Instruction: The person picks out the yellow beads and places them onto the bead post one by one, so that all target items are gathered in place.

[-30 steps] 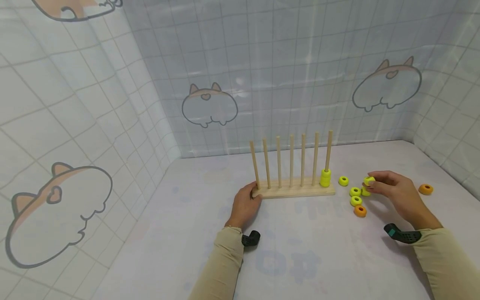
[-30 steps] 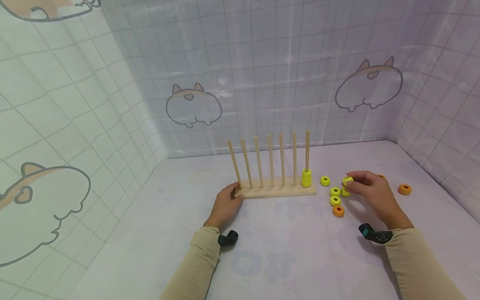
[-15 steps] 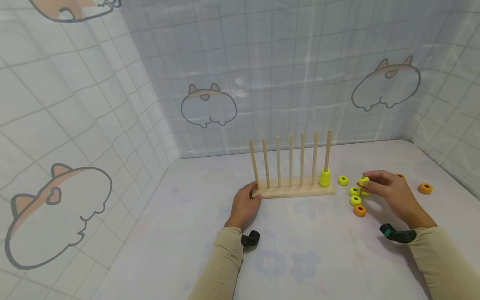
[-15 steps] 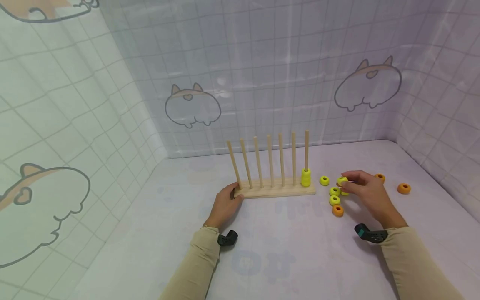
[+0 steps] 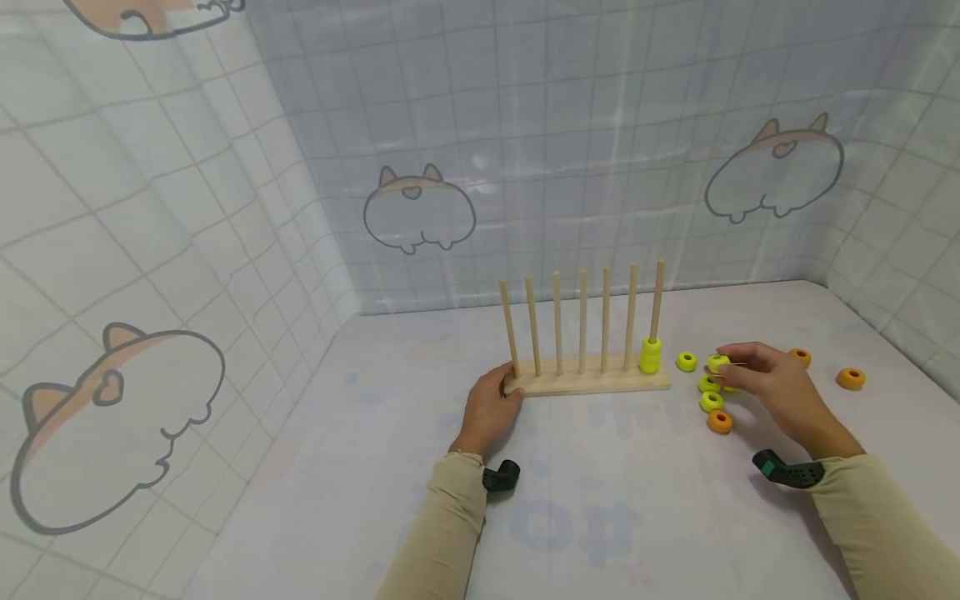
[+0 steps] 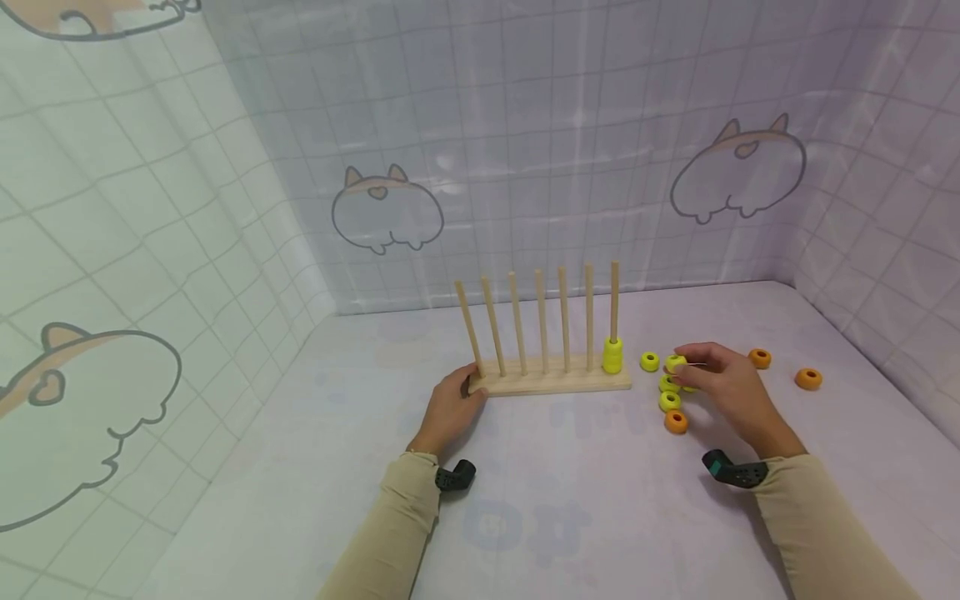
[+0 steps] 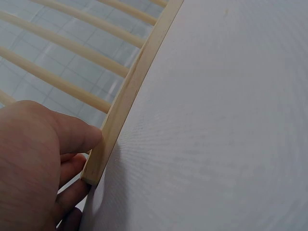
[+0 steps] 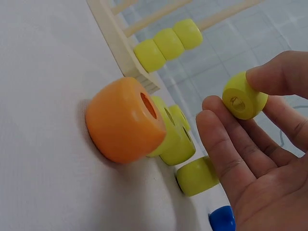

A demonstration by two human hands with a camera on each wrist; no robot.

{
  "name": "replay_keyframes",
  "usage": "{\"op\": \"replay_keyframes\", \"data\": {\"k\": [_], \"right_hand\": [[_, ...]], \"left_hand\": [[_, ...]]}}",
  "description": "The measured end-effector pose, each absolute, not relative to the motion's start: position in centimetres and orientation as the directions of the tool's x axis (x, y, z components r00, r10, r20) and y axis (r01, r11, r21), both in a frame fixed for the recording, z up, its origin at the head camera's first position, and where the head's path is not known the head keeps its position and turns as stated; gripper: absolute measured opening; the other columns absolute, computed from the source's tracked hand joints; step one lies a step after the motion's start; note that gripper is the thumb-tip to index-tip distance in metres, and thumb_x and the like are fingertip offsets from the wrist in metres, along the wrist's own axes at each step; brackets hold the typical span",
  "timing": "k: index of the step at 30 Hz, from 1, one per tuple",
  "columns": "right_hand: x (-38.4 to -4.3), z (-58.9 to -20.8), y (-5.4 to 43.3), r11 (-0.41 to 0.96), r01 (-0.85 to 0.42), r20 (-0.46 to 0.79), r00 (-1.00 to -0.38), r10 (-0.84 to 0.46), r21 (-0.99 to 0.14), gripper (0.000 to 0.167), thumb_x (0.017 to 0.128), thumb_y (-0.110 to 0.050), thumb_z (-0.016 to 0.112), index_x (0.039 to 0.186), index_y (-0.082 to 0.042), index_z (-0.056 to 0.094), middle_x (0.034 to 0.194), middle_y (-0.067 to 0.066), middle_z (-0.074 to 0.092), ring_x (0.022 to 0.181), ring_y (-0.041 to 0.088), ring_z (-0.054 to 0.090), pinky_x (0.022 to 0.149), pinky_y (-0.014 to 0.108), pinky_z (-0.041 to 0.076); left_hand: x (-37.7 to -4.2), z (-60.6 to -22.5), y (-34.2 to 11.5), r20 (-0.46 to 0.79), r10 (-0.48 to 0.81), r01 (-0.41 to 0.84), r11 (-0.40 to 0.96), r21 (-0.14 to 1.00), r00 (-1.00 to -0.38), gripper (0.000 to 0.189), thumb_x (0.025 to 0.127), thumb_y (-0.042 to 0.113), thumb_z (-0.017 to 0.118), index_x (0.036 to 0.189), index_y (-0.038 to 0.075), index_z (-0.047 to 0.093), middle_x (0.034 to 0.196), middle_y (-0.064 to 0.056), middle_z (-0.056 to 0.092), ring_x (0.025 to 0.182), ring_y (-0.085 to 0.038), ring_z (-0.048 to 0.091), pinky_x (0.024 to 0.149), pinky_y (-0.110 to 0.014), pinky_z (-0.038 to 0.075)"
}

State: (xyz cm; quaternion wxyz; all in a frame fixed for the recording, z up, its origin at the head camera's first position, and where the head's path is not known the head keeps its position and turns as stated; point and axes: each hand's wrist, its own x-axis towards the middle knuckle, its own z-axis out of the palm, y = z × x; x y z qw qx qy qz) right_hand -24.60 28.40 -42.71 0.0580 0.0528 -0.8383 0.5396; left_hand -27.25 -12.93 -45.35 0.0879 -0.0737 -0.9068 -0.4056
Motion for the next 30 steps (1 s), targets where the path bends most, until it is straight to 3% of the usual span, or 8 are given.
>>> {"op": "replay_keyframes", "data": {"k": [8,30], "right_hand": [[-24.6,-42.6,27.9,0.445,-0.145,0.143,-0.989,-0.037,-0.884,0.049,0.102,-0.03,0.06,0.137,0.003,0.051,0.126,0.022,0.059,0.093,0.002,0.066,0.08,0.016,0.054],[-24.4,-42.2,26.9,0.439,-0.131,0.12,-0.991,-0.052,-0.889,0.053,0.102,-0.032,0.059,0.143,0.0,0.048,0.137,0.023,0.054,0.094,-0.001,0.066,0.08,0.012,0.051]], "left_hand": [[-27.3,-45.4,-12.9,0.222,0.062,0.207,0.66,0.722,-0.973,0.051,0.097,0.016,0.064,0.145,0.005,0.053,0.141,-0.012,0.056,0.132,-0.027,0.05,0.109,-0.041,0.041],[-27.3,-45.4,-12.9,0.228,0.062,0.212,0.656,0.725,-0.972,0.051,0.096,0.016,0.064,0.145,0.004,0.053,0.141,-0.013,0.057,0.132,-0.028,0.051,0.109,-0.042,0.041]]}}
